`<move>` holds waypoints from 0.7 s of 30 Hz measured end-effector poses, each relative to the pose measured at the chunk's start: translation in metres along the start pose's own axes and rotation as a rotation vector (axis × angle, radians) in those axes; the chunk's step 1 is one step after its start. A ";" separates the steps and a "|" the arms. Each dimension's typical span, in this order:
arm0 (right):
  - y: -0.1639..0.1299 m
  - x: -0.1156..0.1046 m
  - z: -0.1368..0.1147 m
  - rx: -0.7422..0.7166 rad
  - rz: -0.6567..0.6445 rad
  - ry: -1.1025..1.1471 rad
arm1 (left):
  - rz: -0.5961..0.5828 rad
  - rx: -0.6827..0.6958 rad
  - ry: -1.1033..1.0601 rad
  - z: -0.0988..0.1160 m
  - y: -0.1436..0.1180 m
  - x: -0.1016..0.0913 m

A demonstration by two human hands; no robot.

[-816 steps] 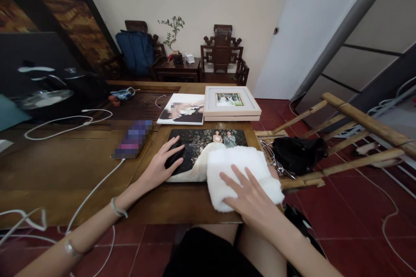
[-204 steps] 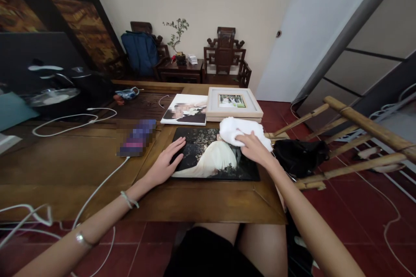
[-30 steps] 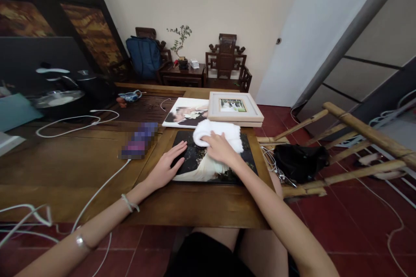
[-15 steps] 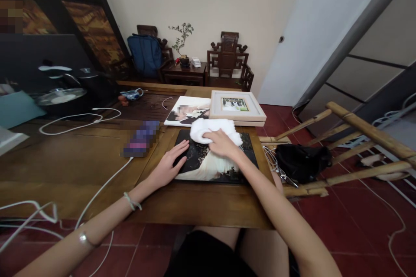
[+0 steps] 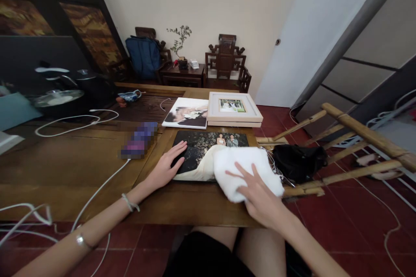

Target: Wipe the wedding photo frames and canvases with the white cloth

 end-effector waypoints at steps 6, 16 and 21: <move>-0.018 -0.009 -0.019 0.000 -0.126 0.076 | -0.027 -0.009 0.013 0.001 0.000 0.000; 0.090 -0.036 0.103 0.142 0.049 -0.023 | -0.040 -0.018 -0.009 -0.001 0.000 -0.002; 0.096 -0.033 0.110 0.179 0.090 -0.028 | -0.017 -0.005 -0.030 -0.001 0.001 -0.002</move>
Point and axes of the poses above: each hand's wrist, its own y-axis towards the middle knuckle, its own x-axis out of the palm, z = x × y, the point moved 5 cm from there along y, towards the middle knuckle, and after that the axes turned 1 degree about -y, right-handed, at the moved point
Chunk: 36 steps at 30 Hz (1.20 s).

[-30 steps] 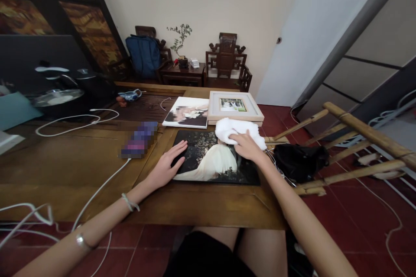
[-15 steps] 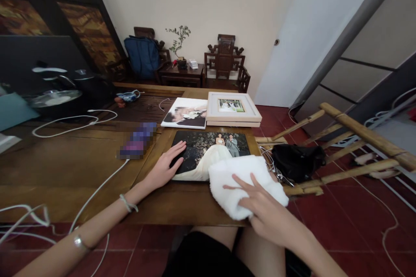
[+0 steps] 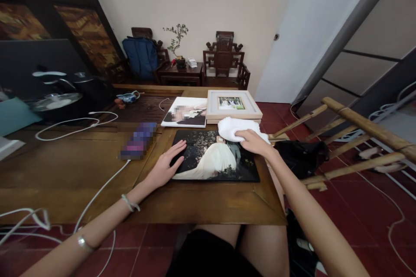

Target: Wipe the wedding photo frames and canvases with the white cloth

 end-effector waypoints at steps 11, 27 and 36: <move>-0.149 0.019 -0.096 -0.157 -0.123 0.045 | 0.014 -0.001 0.011 0.003 0.001 0.000; 0.003 0.013 -0.035 -0.098 -0.049 0.015 | -0.016 -0.016 0.003 0.000 0.000 0.000; -0.041 0.023 -0.068 -0.146 -0.039 -0.106 | -0.003 0.004 0.009 0.001 0.000 0.000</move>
Point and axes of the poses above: each hand's wrist, its own y-axis towards the middle knuckle, its own x-axis out of the palm, z = x × y, the point moved 5 cm from there along y, towards the middle knuckle, and after that the axes turned 1 degree about -y, right-handed, at the moved point
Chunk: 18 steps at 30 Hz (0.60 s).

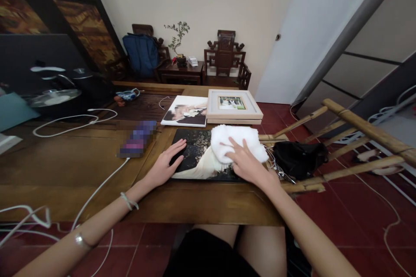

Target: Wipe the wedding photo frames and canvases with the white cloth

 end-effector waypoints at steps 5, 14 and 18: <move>-0.063 0.000 -0.057 -0.073 -0.051 0.013 | -0.009 -0.033 0.015 0.000 0.000 0.000; -0.058 -0.011 -0.065 -0.043 -0.148 0.177 | -0.003 -0.019 0.012 -0.002 -0.001 0.002; -0.001 -0.016 -0.022 -0.012 -0.098 0.191 | -0.010 -0.008 0.009 -0.003 0.000 0.001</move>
Point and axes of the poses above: each hand's wrist, its own y-axis towards the middle knuckle, its own x-axis out of the palm, z = x × y, the point moved 5 cm from there along y, towards the middle knuckle, and after that the axes turned 1 degree about -y, right-handed, at the moved point
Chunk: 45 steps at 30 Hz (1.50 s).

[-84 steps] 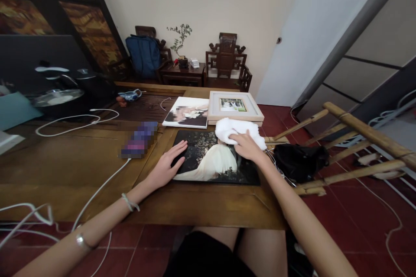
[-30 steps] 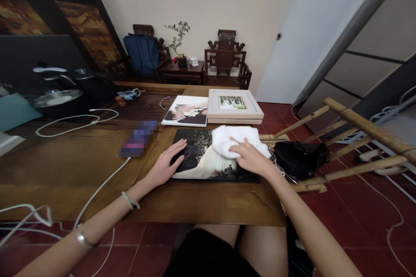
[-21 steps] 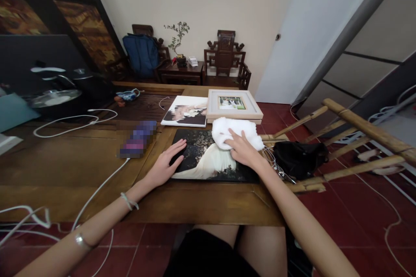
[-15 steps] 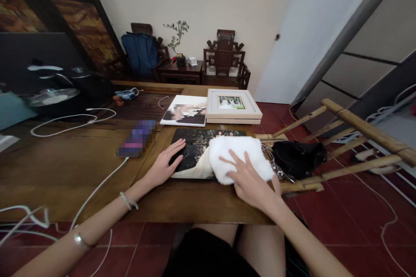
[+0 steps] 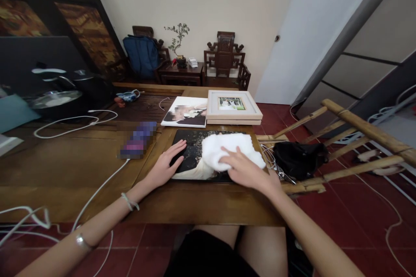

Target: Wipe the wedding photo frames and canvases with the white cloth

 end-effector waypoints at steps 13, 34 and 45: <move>0.042 0.018 0.003 0.051 0.094 -0.134 | -0.009 -0.020 -0.020 0.000 -0.002 -0.001; 0.068 -0.004 -0.008 -0.022 -0.065 0.011 | 0.007 -0.021 -0.012 -0.005 -0.001 0.002; 0.045 0.030 -0.044 -0.050 -0.008 -0.169 | 0.036 -0.071 -0.047 -0.005 0.000 0.000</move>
Point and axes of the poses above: each hand's wrist, its own y-axis towards the middle knuckle, its own x-axis out of the palm, z = x × y, the point moved 5 cm from there along y, towards the middle knuckle, and after that the axes turned 1 degree about -y, right-handed, at the moved point
